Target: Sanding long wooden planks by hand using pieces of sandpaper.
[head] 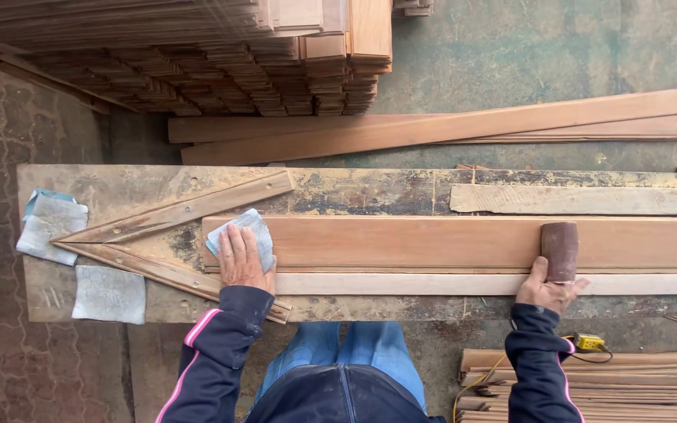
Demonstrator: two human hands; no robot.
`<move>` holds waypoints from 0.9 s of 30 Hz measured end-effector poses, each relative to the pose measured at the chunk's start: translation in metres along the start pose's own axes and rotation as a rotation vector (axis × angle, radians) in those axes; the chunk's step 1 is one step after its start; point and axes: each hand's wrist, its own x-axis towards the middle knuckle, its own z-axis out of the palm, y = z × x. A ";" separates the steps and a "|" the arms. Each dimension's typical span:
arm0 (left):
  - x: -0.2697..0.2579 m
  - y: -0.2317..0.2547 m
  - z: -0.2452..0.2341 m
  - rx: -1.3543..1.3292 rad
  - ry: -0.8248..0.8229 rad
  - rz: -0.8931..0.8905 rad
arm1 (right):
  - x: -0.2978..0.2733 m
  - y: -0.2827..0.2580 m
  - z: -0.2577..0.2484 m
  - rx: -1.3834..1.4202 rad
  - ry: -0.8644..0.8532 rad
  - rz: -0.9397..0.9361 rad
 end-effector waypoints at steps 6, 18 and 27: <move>-0.003 -0.008 0.011 -0.061 -0.024 -0.022 | -0.143 -0.171 0.115 0.146 -0.230 -0.797; -0.002 0.008 -0.007 0.004 -0.033 -0.028 | -0.009 -0.016 0.038 -0.024 0.052 -0.105; -0.001 0.011 0.008 0.076 0.006 -0.053 | -0.158 -0.180 0.101 0.002 -0.449 -0.980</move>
